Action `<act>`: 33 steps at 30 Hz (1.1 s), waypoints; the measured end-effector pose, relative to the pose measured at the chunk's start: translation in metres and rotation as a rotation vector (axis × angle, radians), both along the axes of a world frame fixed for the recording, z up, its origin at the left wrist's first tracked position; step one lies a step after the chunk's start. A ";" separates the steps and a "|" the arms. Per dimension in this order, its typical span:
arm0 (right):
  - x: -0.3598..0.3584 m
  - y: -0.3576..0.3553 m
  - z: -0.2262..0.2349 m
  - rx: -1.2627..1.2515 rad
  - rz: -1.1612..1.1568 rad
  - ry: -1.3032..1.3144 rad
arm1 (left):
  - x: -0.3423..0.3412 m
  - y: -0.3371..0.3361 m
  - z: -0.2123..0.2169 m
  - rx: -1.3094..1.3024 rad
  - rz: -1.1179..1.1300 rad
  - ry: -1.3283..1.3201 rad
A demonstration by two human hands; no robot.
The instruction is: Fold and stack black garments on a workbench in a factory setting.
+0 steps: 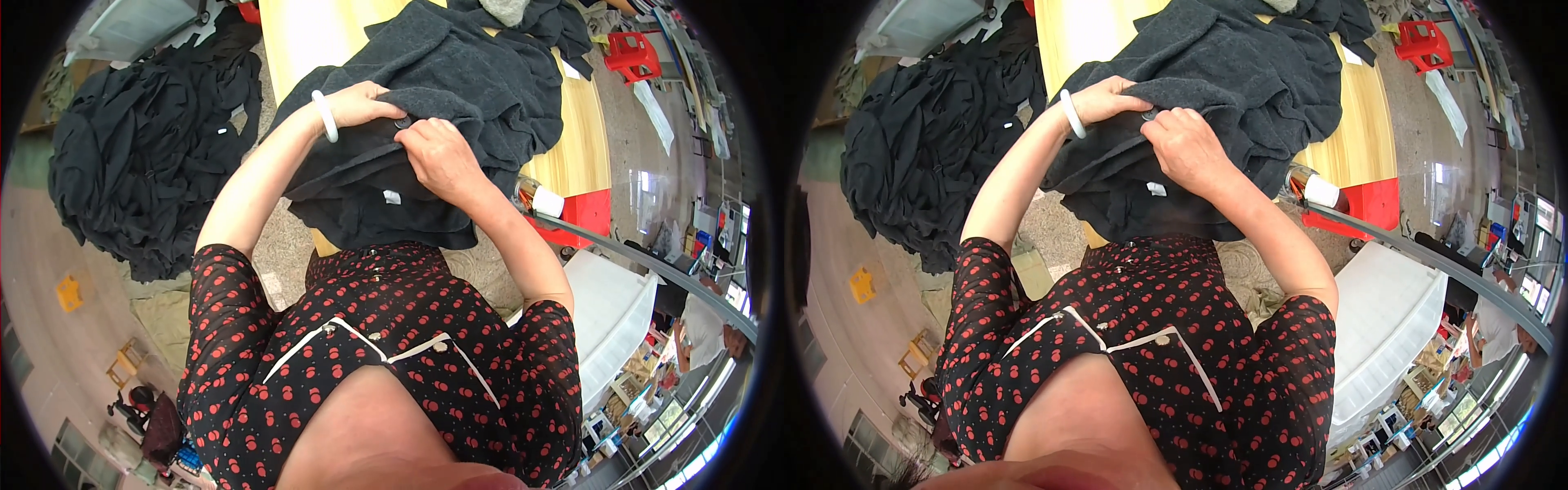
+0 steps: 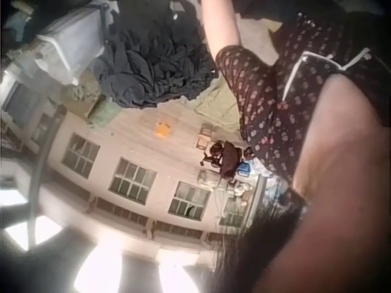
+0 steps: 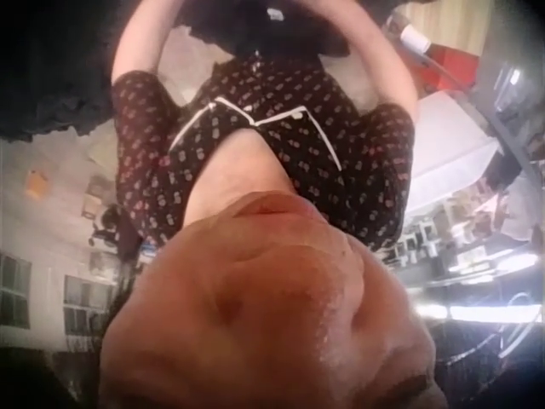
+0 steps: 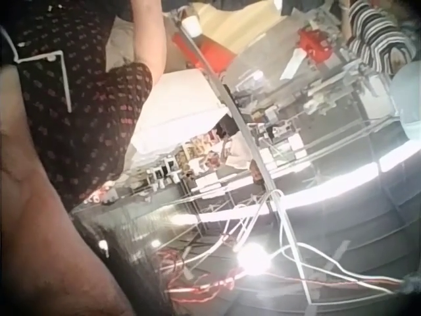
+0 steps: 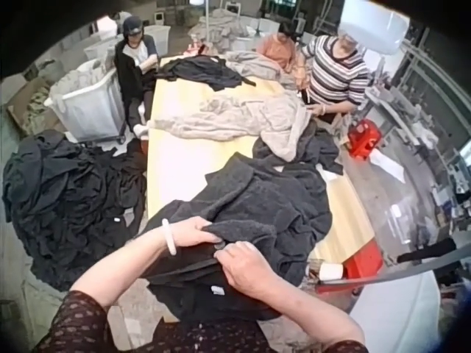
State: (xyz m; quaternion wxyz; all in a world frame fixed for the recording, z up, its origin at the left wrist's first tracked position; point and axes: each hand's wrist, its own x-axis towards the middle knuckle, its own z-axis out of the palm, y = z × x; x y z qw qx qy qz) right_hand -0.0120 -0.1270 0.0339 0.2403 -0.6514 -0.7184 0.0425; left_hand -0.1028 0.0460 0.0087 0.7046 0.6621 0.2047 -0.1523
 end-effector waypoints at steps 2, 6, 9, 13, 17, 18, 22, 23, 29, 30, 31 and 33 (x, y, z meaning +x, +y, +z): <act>0.001 0.004 -0.002 0.007 -0.032 0.016 | 0.001 0.005 -0.011 0.116 -0.024 -0.071; 0.005 0.007 -0.017 -0.030 -0.131 0.086 | 0.002 -0.004 -0.008 0.380 -0.041 -0.163; 0.003 0.010 -0.018 -0.037 -0.213 0.128 | -0.003 -0.008 -0.029 0.129 0.092 -0.161; 0.002 0.010 -0.025 -0.026 -0.293 0.041 | -0.005 -0.019 -0.029 -0.049 0.250 -0.105; 0.005 0.010 -0.036 -0.032 -0.295 -0.103 | 0.000 -0.017 -0.030 0.469 0.040 -0.148; 0.007 0.011 -0.038 -0.031 -0.302 -0.105 | -0.002 -0.015 -0.030 0.469 0.033 -0.152; 0.012 0.013 -0.040 -0.032 -0.253 -0.031 | -0.010 -0.024 -0.021 0.365 0.035 -0.312; 0.012 0.014 -0.041 -0.025 -0.223 -0.035 | -0.010 -0.025 -0.023 0.597 -0.029 -0.226; 0.012 0.014 -0.043 -0.021 -0.201 -0.020 | -0.010 -0.040 -0.019 0.959 -0.030 -0.216; 0.011 0.014 -0.041 -0.032 -0.197 -0.019 | -0.011 -0.043 -0.020 0.998 -0.008 -0.240; 0.011 0.014 -0.042 -0.029 -0.196 -0.025 | -0.009 -0.043 -0.021 1.039 0.017 -0.268; 0.008 0.010 -0.046 -0.011 -0.196 -0.117 | -0.014 -0.048 -0.034 1.128 0.039 -0.384</act>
